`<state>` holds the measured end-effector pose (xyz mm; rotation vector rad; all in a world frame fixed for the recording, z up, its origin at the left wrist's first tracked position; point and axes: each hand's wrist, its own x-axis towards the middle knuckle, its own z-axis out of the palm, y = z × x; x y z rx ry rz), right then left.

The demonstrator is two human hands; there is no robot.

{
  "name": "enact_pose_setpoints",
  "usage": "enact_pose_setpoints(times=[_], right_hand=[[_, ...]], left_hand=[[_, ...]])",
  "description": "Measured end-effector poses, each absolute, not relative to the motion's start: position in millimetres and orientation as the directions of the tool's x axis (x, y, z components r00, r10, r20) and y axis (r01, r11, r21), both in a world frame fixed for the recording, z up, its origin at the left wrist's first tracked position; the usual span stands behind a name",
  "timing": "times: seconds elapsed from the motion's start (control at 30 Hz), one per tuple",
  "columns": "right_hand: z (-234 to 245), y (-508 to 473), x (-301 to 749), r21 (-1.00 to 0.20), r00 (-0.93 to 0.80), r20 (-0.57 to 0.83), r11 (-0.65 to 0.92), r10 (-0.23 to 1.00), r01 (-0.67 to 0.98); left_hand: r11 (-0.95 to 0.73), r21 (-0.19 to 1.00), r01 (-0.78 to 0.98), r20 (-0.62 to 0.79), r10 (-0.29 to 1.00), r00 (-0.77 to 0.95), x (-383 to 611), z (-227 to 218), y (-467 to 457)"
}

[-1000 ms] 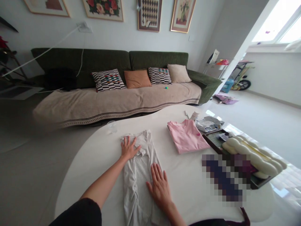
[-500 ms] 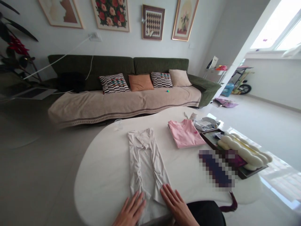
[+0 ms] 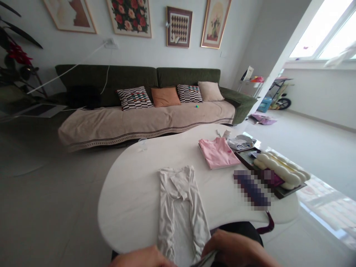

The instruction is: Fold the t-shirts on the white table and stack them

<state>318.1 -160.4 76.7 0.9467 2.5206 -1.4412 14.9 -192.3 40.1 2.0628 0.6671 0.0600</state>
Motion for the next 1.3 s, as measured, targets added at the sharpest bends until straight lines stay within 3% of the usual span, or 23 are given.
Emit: enact_pose_setpoints(times=[0.03,0.1,0.2,0.27,0.33,0.47,0.6,0.73,0.83,0.9,0.97,1.07,1.3], right_hand=[[85,-140,317,-0.775,-0.803,-0.359,0.327,0.476,0.54],[91,-92,313,-0.773,-0.67,-0.406,0.158,0.621,0.615],[72,-22,298,-0.749,-0.528,-0.433,0.034,0.731,0.661],[47,6,286,-0.722,-0.424,-0.433,-0.024,0.795,0.691],[20,18,275,-0.697,-0.31,-0.4,-0.066,0.863,0.714],[-20,17,269,-0.686,-0.137,-0.265,-0.087,0.955,0.722],[-32,12,273,-0.681,-0.041,-0.148,-0.072,0.988,0.729],[-27,4,266,-0.626,0.038,-0.032,-0.05,0.999,0.778],[-21,-9,253,-0.572,0.043,0.078,0.01,0.996,0.82],[-22,-20,243,-0.525,-0.029,0.129,0.093,0.991,0.846],[-28,-30,236,-0.441,-0.151,0.124,0.19,0.981,0.877],[-40,-39,230,-0.31,-0.239,0.024,0.235,0.971,0.921],[-27,-31,234,-0.236,-0.241,-0.107,0.211,0.965,0.949]], left_hand=[[-0.385,0.823,0.418,-0.227,0.453,0.862,12,55,-170],[-0.087,0.893,0.442,-0.379,0.386,0.841,8,73,-116],[0.303,0.878,0.371,-0.478,0.616,0.627,11,64,-41],[0.387,0.876,0.287,-0.476,0.789,0.388,16,39,-12],[0.36,0.899,0.251,-0.417,0.879,0.233,23,9,-3],[0.249,0.943,0.222,-0.277,0.955,0.104,30,-28,-13],[0.092,0.954,0.285,-0.085,0.996,-0.037,30,-34,-14],[0.047,0.91,0.413,0.0,0.993,-0.115,35,-31,-9],[-0.12,0.792,0.599,0.202,0.977,-0.072,44,-29,-20],[-0.318,0.586,0.745,0.321,0.936,0.147,51,-31,-31],[-0.454,0.393,0.8,0.291,0.886,0.36,57,-36,-40],[-0.466,0.256,0.847,0.205,0.882,0.424,62,-47,-47],[-0.412,0.247,0.877,0.081,0.911,0.405,64,-38,-37]])
